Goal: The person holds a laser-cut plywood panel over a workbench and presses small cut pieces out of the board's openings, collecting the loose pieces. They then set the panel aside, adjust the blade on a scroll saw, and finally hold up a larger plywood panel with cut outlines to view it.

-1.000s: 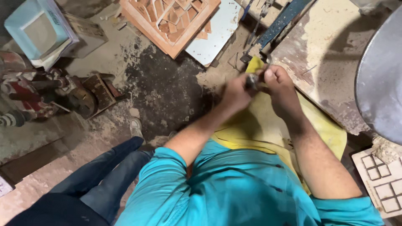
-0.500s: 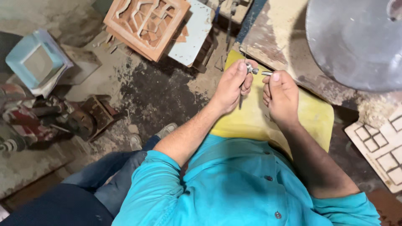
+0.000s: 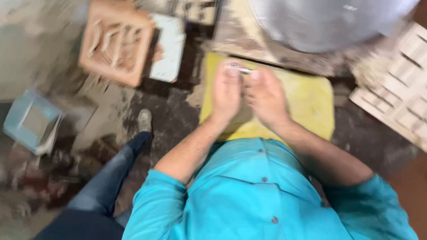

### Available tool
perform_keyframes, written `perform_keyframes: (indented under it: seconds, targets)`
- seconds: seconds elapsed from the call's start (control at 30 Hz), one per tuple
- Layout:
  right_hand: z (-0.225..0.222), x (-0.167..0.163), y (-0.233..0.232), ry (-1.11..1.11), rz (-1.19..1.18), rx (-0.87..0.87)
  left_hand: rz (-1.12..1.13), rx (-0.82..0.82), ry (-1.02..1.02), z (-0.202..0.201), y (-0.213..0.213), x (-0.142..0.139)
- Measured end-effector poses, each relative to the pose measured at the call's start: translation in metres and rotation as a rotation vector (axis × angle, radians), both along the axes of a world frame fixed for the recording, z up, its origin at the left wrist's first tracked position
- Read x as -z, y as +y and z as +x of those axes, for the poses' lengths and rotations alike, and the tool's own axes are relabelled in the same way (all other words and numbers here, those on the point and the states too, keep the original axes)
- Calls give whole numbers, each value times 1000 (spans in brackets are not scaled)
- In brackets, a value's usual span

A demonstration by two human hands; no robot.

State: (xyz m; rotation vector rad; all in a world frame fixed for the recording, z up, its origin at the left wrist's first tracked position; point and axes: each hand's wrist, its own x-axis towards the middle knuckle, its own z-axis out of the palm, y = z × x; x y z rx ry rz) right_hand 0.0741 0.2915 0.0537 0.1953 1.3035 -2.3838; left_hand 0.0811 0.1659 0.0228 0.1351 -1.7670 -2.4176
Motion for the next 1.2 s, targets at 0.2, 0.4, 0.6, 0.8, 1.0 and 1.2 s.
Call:
perform_keyframes:
  seconds: [0.2,0.4,0.6,0.8,1.0,1.2]
  targets:
    - [-17,-42,15,625,670,239,244,257,-68,-19,6,-34]
    - [-35,-72,29,654,1252,449,766,350,-246,-24,49,-56]
    - [-45,-53,17,665,1544,376,703,318,-375,-21,68,-53]
    - [-43,-48,7,892,1794,371,606,188,-440,-10,60,-30]
    - [-22,-67,2,1058,1896,358,592,241,-393,8,37,-13]
    - [-27,-80,39,1694,1550,226,1143,819,-731,20,16,-38]
